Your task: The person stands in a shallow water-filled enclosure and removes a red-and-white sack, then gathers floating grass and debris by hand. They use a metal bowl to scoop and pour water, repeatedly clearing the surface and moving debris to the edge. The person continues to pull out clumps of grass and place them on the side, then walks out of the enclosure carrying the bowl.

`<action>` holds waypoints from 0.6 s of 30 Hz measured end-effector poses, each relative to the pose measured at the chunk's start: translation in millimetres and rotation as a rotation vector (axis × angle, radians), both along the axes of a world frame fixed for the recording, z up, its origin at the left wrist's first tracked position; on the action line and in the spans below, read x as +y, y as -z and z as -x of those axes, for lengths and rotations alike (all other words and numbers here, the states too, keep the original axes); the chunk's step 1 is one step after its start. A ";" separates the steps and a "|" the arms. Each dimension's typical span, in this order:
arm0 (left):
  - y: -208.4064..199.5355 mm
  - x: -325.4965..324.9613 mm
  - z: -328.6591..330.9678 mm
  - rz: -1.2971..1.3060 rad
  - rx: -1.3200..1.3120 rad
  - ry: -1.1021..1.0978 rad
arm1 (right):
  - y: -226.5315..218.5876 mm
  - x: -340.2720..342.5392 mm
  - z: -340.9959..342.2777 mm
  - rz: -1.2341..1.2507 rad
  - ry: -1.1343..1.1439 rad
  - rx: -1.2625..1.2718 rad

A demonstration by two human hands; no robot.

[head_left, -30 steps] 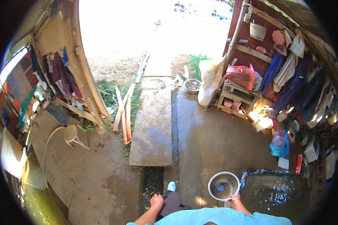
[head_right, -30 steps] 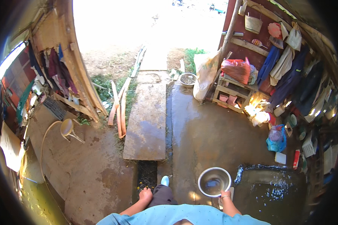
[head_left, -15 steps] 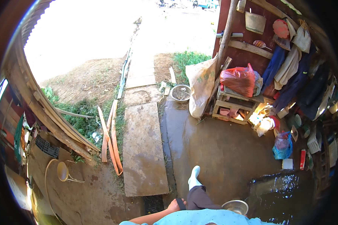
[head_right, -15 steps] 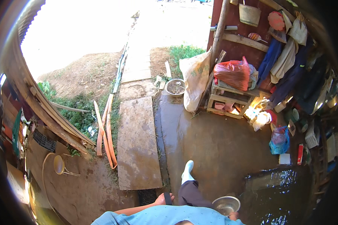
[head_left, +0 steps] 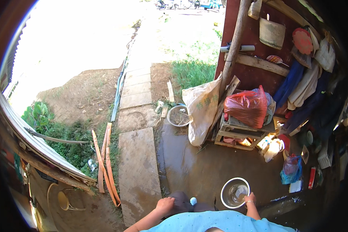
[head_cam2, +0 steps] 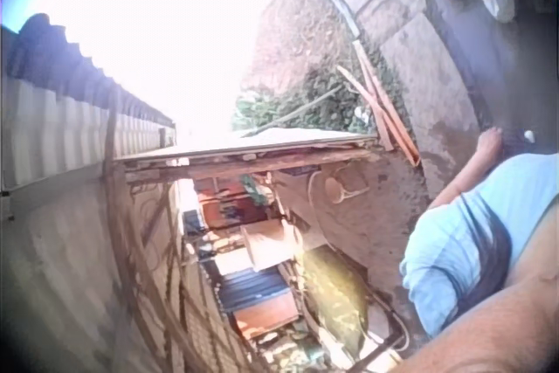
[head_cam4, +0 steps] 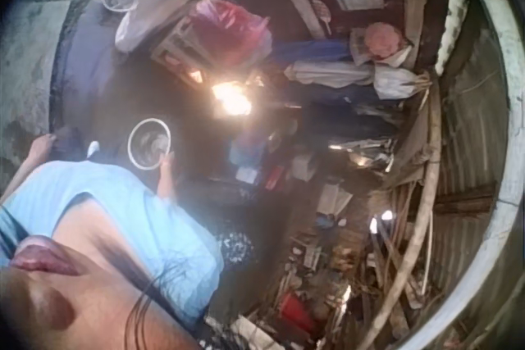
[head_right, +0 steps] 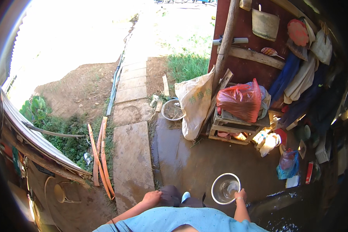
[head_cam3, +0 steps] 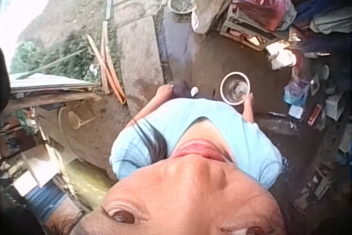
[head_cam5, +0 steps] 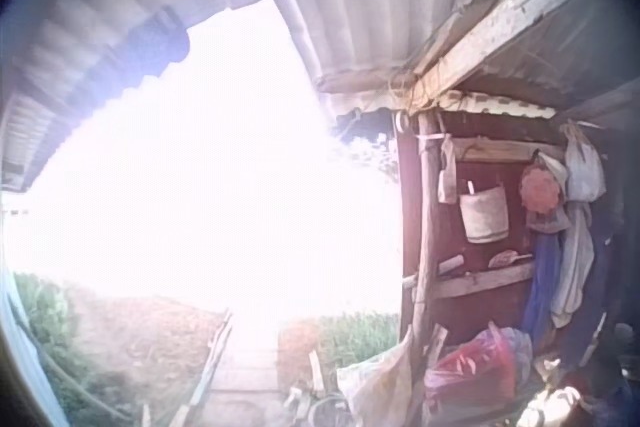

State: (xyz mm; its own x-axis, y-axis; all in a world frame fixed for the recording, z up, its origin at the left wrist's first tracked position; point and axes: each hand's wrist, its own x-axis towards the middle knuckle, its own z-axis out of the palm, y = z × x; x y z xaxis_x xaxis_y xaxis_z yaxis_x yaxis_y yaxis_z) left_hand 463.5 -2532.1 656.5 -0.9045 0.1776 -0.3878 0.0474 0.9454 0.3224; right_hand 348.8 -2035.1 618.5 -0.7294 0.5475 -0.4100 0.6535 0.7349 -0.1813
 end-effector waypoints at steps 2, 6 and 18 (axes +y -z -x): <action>11.5 -28.8 43.2 -0.051 -0.112 -0.199 | 6.9 0.5 41.3 -0.017 0.005 0.035; 72.0 -88.9 118.9 -0.059 -0.324 -0.298 | 20.1 -10.5 96.3 0.161 0.347 0.087; 234.3 -312.3 354.5 0.053 -0.496 -0.190 | -87.9 -90.8 193.6 -0.250 0.389 -0.333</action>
State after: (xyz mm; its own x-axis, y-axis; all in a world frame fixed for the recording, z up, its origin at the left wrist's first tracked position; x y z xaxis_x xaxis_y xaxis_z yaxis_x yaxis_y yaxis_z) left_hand 109.0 -2844.5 422.2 -0.6249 -0.0028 -0.7807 -0.2722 0.9380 0.2145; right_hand 155.2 -2125.8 706.3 -0.3083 0.8599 -0.4068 0.8769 0.4226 0.2288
